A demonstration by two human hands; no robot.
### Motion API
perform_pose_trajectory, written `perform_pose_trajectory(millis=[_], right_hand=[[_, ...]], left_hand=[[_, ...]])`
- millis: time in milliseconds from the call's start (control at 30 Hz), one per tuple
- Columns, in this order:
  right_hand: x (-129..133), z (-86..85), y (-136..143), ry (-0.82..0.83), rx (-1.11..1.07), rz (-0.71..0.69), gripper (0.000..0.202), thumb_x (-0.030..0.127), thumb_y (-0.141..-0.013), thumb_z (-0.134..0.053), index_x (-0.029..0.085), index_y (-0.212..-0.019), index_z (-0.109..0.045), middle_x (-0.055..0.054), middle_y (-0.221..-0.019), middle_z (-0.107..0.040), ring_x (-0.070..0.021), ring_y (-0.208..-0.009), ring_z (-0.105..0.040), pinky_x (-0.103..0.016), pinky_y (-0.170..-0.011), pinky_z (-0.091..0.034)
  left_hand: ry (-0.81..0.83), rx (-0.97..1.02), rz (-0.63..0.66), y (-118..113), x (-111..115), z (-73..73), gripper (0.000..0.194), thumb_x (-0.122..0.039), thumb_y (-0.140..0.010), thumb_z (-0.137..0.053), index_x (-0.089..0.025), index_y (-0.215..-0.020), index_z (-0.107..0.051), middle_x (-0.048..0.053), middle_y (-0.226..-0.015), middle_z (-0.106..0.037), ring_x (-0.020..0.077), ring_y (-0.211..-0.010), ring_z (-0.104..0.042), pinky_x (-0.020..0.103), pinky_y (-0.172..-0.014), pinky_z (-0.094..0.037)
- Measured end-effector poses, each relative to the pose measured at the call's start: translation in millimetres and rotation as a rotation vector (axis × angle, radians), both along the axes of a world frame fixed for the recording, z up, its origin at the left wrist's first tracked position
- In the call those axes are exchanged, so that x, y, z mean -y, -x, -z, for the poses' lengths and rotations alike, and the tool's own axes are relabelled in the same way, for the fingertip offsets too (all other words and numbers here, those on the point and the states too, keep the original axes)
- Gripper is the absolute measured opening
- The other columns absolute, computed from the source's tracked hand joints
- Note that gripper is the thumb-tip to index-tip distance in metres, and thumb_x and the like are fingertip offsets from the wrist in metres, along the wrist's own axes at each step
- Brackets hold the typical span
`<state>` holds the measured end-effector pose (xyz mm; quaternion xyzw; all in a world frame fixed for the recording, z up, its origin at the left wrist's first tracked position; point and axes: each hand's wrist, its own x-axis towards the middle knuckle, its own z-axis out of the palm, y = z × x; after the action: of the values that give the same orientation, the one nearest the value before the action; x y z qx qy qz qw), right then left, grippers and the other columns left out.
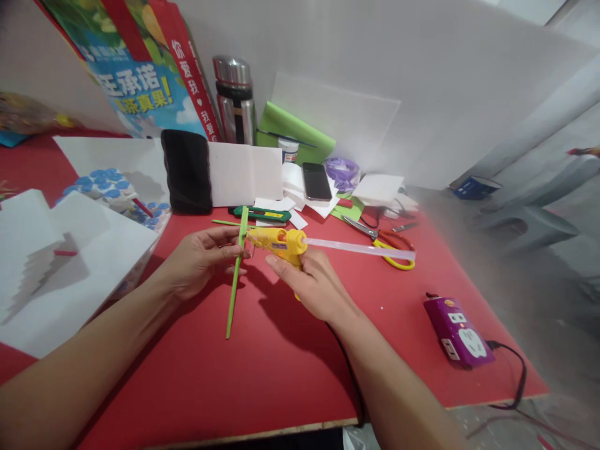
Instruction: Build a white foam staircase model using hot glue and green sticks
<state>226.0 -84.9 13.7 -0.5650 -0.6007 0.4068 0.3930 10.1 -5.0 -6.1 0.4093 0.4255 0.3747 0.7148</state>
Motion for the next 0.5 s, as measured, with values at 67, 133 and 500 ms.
perform_pose_trajectory(millis=[67, 133, 500], right_hand=[[-2, -2.5, -2, 0.032, -0.015, 0.049, 0.053, 0.061, -0.096, -0.064, 0.020, -0.064, -0.056, 0.003, -0.057, -0.051, -0.0123, -0.055, -0.049, -0.027, -0.056, -0.037], [-5, -5.6, -7, 0.036, -0.028, 0.139, 0.052, 0.062, -0.094, -0.065, 0.018, -0.066, -0.063, 0.001, -0.058, -0.057, -0.0135, -0.057, -0.053, -0.027, -0.058, -0.039], [20, 27.3, -90, 0.090, 0.236, 0.462, 0.051, 0.068, -0.088, -0.066, 0.019, -0.073, -0.063, 0.002, -0.063, -0.051, -0.0130, -0.057, -0.042, -0.027, -0.050, -0.032]], left_hand=[[0.018, 0.007, -0.003, 0, 0, 0.4, 0.044, -0.019, -0.071, -0.087, -0.016, -0.113, -0.073, 0.006, -0.085, -0.075, 0.0201, -0.061, -0.073, 0.036, -0.054, -0.066], [0.040, 0.023, 0.004, 0, 0, 0.5, 0.041, -0.017, -0.071, -0.087, -0.016, -0.109, -0.072, 0.004, -0.080, -0.074, 0.0195, -0.058, -0.072, 0.036, -0.055, -0.066], [0.113, 0.093, 0.071, 1, 1, -1.9, 0.033, -0.014, -0.070, -0.088, -0.017, -0.099, -0.073, 0.002, -0.074, -0.072, 0.0186, -0.058, -0.071, 0.034, -0.055, -0.065]])
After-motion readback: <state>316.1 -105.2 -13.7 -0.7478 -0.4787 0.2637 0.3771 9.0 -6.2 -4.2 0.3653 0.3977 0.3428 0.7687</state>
